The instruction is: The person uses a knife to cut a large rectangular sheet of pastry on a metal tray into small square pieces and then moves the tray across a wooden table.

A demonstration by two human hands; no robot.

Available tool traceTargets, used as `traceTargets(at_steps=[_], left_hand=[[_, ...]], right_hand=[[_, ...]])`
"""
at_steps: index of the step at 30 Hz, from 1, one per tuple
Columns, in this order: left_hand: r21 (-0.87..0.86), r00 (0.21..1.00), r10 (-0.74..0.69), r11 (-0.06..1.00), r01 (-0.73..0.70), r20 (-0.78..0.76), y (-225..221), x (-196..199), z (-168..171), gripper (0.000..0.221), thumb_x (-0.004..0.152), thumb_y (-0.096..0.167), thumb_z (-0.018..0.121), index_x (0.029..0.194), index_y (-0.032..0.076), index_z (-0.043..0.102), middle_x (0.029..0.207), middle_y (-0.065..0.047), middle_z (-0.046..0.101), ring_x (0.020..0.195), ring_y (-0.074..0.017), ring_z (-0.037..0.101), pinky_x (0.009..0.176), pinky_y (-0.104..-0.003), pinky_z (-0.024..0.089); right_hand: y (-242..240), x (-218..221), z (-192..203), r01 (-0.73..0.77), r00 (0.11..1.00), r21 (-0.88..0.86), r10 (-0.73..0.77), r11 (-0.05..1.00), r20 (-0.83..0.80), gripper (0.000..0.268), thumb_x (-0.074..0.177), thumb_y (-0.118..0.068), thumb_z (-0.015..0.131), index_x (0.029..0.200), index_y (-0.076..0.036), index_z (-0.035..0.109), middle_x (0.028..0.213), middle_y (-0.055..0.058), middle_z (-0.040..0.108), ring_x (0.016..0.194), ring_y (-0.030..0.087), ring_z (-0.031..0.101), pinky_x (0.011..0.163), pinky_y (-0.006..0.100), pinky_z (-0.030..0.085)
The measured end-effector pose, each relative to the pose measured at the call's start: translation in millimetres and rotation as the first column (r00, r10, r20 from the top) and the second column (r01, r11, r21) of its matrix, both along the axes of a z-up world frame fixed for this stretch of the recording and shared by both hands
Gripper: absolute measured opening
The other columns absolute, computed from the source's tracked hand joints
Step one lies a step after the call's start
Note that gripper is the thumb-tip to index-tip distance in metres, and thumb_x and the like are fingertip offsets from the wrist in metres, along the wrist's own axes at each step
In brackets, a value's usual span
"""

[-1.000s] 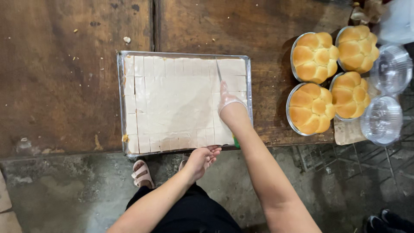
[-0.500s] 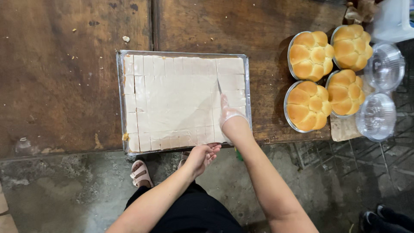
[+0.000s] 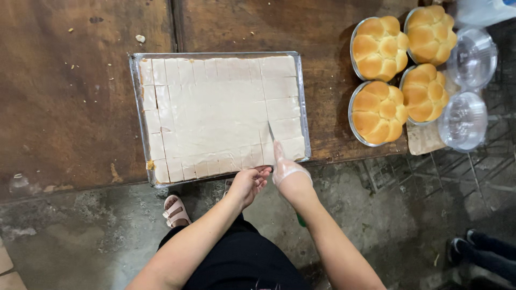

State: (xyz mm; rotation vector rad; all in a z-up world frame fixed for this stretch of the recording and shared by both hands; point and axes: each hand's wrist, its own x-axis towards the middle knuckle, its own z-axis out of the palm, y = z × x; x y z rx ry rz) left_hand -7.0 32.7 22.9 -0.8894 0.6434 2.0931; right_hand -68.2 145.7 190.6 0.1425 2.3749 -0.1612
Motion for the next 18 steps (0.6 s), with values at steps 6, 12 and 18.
traceTargets(at_steps=[6,12,18], left_hand=[[0.013,1.0,0.016,1.0,-0.016,-0.019,0.5,1.2,-3.9,0.036,0.088,0.0,0.048,0.121,-0.004,0.064,0.113,-0.009,0.071,0.09,-0.0106,0.064,0.079,-0.028,0.052],[-0.018,1.0,-0.018,1.0,0.019,0.016,-2.7,2.5,1.2,0.036,0.086,0.0,0.05,0.119,-0.001,0.065,0.111,-0.005,0.072,0.089,-0.0082,0.065,0.08,-0.027,0.052],[0.003,0.998,-0.022,1.0,0.023,-0.053,-0.7,7.8,-16.3,0.038,0.086,0.001,0.05,0.12,-0.002,0.067,0.105,-0.006,0.071,0.085,-0.0103,0.063,0.077,-0.027,0.053]], right_hand=[[12.8,53.5,1.0,-0.023,0.99,-0.075,0.013,0.997,-0.137,0.073,0.094,-0.02,0.052,0.161,-0.017,0.023,0.091,0.022,0.074,0.083,0.04,0.071,0.076,0.051,0.056],[12.4,64.8,-14.6,0.056,0.998,-0.032,-0.057,0.998,-0.03,0.076,0.093,-0.019,0.052,0.162,-0.024,0.021,0.085,0.021,0.073,0.077,0.04,0.07,0.073,0.052,0.055],[19.0,77.5,-34.6,-0.023,0.954,-0.096,-0.007,0.995,-0.301,0.07,0.098,-0.021,0.051,0.162,-0.02,0.023,0.084,0.019,0.074,0.075,0.04,0.071,0.069,0.052,0.056]])
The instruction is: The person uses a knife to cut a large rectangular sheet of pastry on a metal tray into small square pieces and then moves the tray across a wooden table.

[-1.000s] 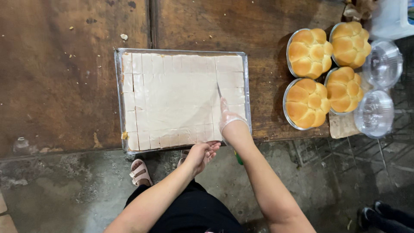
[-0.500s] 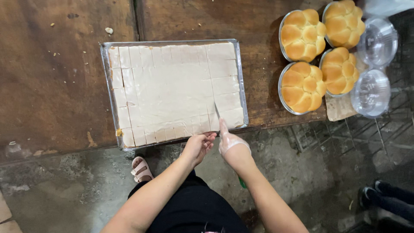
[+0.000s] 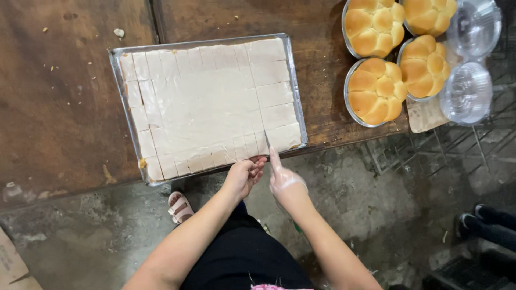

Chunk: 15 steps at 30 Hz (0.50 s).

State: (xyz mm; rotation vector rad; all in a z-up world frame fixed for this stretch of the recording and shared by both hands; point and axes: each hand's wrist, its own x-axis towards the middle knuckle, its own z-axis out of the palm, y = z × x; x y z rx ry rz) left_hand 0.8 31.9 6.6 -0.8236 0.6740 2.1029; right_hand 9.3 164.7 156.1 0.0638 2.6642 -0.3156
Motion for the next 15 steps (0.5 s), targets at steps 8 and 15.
traceTargets(at_steps=[8,15], left_hand=[[-0.046,0.999,-0.013,0.999,0.015,0.045,-1.8,-3.2,4.8,0.037,0.087,0.0,0.049,0.12,-0.002,0.065,0.107,-0.004,0.073,0.086,-0.009,0.064,0.078,-0.028,0.054],[-0.025,1.0,-0.01,1.0,0.01,0.001,-1.2,-8.3,11.4,0.038,0.087,0.001,0.048,0.121,-0.001,0.065,0.108,-0.004,0.073,0.088,-0.0093,0.065,0.078,-0.028,0.054]], right_hand=[[-1.1,2.3,-11.5,0.023,0.978,0.074,-0.038,0.997,0.207,0.077,0.097,-0.023,0.051,0.164,-0.026,0.012,0.089,0.021,0.074,0.077,0.038,0.072,0.07,0.051,0.057],[14.9,37.1,-18.5,-0.003,0.985,0.077,-0.01,0.997,0.173,0.081,0.095,-0.023,0.056,0.163,-0.023,0.012,0.08,0.018,0.074,0.067,0.038,0.07,0.062,0.05,0.056]])
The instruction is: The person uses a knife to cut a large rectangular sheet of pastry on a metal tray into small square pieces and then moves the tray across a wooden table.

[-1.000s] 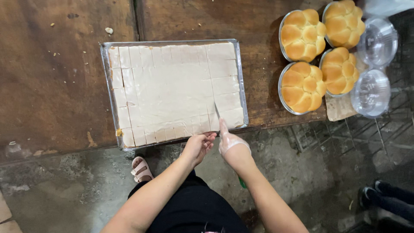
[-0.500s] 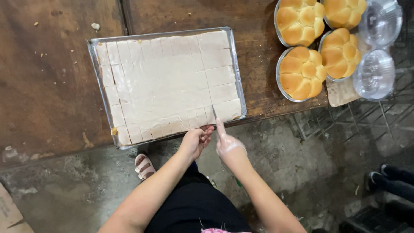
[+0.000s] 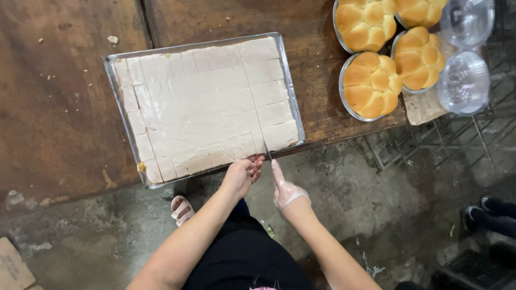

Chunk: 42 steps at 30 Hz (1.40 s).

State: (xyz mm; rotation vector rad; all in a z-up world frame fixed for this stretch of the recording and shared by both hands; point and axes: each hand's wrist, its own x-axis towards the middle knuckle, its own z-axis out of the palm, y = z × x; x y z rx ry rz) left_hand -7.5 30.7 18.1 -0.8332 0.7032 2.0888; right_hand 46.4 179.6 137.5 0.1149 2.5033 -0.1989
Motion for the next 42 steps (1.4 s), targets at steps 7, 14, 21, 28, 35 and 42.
traceTargets(at_steps=[7,14,21,28,35,42], left_hand=[[0.019,1.0,0.015,1.0,-0.015,-0.005,-2.6,2.1,-1.0,0.043,0.086,-0.001,0.048,0.126,-0.002,0.065,0.114,-0.005,0.071,0.091,-0.009,0.065,0.081,-0.028,0.052],[0.006,1.0,0.01,1.0,-0.01,-0.024,2.0,9.5,-5.1,0.043,0.085,0.0,0.048,0.125,-0.001,0.064,0.114,-0.005,0.071,0.091,-0.0088,0.064,0.081,-0.028,0.052],[-0.011,1.0,-0.013,1.0,0.013,-0.026,1.4,3.9,-2.9,0.041,0.086,0.001,0.047,0.123,0.001,0.064,0.112,-0.003,0.072,0.09,-0.0082,0.064,0.08,-0.029,0.052],[0.013,0.998,-0.013,1.0,0.014,-0.057,2.2,7.3,-15.9,0.037,0.09,0.002,0.048,0.123,0.0,0.064,0.114,-0.005,0.071,0.091,-0.0095,0.065,0.081,-0.028,0.051],[-0.012,0.995,-0.061,0.998,0.06,-0.076,2.9,7.9,-22.6,0.043,0.088,0.003,0.048,0.128,0.004,0.065,0.115,-0.003,0.072,0.089,-0.007,0.064,0.079,-0.028,0.049],[-0.151,0.996,-0.061,0.987,0.051,-0.064,17.3,12.5,1.6,0.036,0.098,0.015,0.047,0.128,0.004,0.065,0.113,-0.003,0.073,0.089,-0.0083,0.065,0.074,-0.025,0.049]], right_hand=[[-1.6,13.9,-26.6,-0.034,0.972,-0.061,0.019,0.998,-0.233,0.079,0.096,-0.02,0.055,0.164,-0.024,0.015,0.074,0.018,0.071,0.063,0.037,0.069,0.06,0.05,0.055],[-10.6,8.3,-43.4,-0.002,0.978,-0.022,-0.003,1.0,-0.21,0.078,0.097,-0.02,0.054,0.164,-0.025,0.014,0.078,0.02,0.072,0.065,0.039,0.069,0.062,0.052,0.056],[-8.0,49.3,-16.7,0.061,0.992,0.0,-0.061,0.998,-0.106,0.084,0.094,-0.02,0.056,0.164,-0.024,0.01,0.077,0.02,0.072,0.065,0.039,0.069,0.062,0.052,0.055],[30.6,99.5,14.3,-0.028,0.987,0.046,0.02,0.999,0.161,0.088,0.094,-0.019,0.056,0.166,-0.024,0.007,0.083,0.02,0.072,0.071,0.034,0.07,0.069,0.047,0.055],[98.6,92.8,24.2,0.312,0.942,0.129,-0.289,0.941,-0.17,0.082,0.098,-0.024,0.053,0.167,-0.023,0.008,0.076,0.02,0.07,0.066,0.036,0.068,0.067,0.05,0.054],[120.9,-8.8,-51.1,0.18,0.97,0.057,-0.168,0.982,-0.177,0.074,0.102,-0.029,0.049,0.165,-0.029,0.009,0.067,0.021,0.067,0.059,0.042,0.065,0.061,0.055,0.052]])
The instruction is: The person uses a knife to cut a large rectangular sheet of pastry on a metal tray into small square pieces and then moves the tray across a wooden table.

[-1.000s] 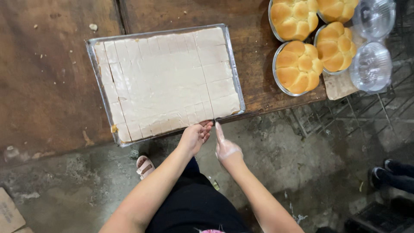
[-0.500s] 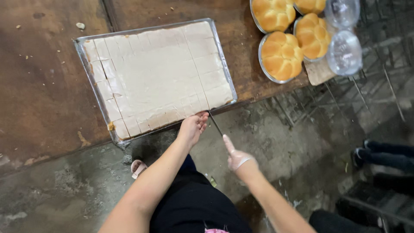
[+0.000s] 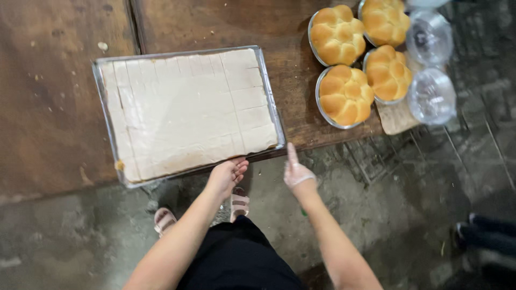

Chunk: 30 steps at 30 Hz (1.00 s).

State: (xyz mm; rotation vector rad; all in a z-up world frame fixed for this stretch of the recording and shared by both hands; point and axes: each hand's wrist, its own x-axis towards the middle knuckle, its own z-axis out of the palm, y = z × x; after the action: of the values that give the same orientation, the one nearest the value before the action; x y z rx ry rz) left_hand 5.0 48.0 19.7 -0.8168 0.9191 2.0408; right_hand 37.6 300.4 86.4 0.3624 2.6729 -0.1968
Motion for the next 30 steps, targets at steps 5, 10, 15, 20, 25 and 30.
traceTargets(at_steps=[5,10,15,20,25,30], left_hand=[[-0.046,0.999,0.035,0.998,-0.034,0.034,23.0,-0.2,7.8,0.041,0.094,0.008,0.045,0.129,0.0,0.064,0.115,-0.008,0.072,0.091,-0.0117,0.066,0.076,-0.028,0.052],[-0.006,0.987,0.157,0.988,-0.157,0.033,38.3,1.6,4.9,0.046,0.089,0.005,0.041,0.13,-0.002,0.061,0.121,-0.008,0.072,0.097,-0.012,0.066,0.081,-0.028,0.051],[-0.054,0.986,0.165,0.985,-0.164,0.01,44.5,1.5,-9.6,0.045,0.087,0.003,0.04,0.125,-0.002,0.064,0.118,-0.01,0.073,0.092,-0.013,0.067,0.076,-0.028,0.052],[-0.139,0.985,0.171,0.976,-0.169,0.006,46.7,2.0,-23.7,0.038,0.09,0.002,0.043,0.117,-0.004,0.068,0.11,-0.012,0.076,0.086,-0.0124,0.07,0.067,-0.028,0.053],[-0.061,0.988,0.152,0.986,-0.153,-0.015,45.0,0.0,-19.5,0.034,0.101,0.015,0.045,0.117,-0.004,0.068,0.107,-0.011,0.078,0.086,-0.0122,0.071,0.067,-0.025,0.054],[0.01,0.992,0.121,0.993,-0.122,0.042,33.2,-4.8,0.4,0.032,0.102,0.016,0.047,0.119,-0.002,0.068,0.109,-0.007,0.076,0.089,-0.009,0.07,0.071,-0.022,0.054]], right_hand=[[-4.2,-19.9,-18.9,-0.204,0.979,-0.094,0.202,0.974,-0.031,0.091,0.091,-0.022,0.055,0.163,-0.022,0.0,0.071,0.019,0.07,0.06,0.038,0.068,0.061,0.053,0.054],[2.9,-21.6,3.1,-0.267,0.963,-0.157,0.267,0.951,-0.019,0.09,0.092,-0.021,0.054,0.164,-0.018,0.001,0.072,0.017,0.07,0.06,0.037,0.068,0.06,0.052,0.055],[20.8,-41.6,43.9,-0.093,0.992,-0.16,0.105,0.983,0.066,0.075,0.104,-0.028,0.047,0.167,-0.029,0.007,0.08,0.025,0.073,0.065,0.039,0.066,0.065,0.05,0.054],[-1.6,-106.8,29.6,-0.698,0.64,0.1,0.68,0.709,-0.357,0.054,0.094,-0.005,0.049,0.142,0.019,0.044,0.161,0.039,0.036,0.071,0.034,0.071,0.068,0.043,0.058],[-64.3,-190.1,26.5,-0.733,0.651,0.134,0.745,0.667,-0.147,0.044,0.086,-0.007,0.053,0.124,0.015,0.058,0.163,0.038,0.025,0.09,0.032,0.073,0.078,0.041,0.06],[-104.1,-214.0,52.2,-0.425,0.904,-0.016,0.425,0.905,0.032,0.076,0.098,-0.011,0.05,0.167,0.006,0.021,0.117,0.023,0.071,0.089,0.032,0.072,0.08,0.046,0.058]])
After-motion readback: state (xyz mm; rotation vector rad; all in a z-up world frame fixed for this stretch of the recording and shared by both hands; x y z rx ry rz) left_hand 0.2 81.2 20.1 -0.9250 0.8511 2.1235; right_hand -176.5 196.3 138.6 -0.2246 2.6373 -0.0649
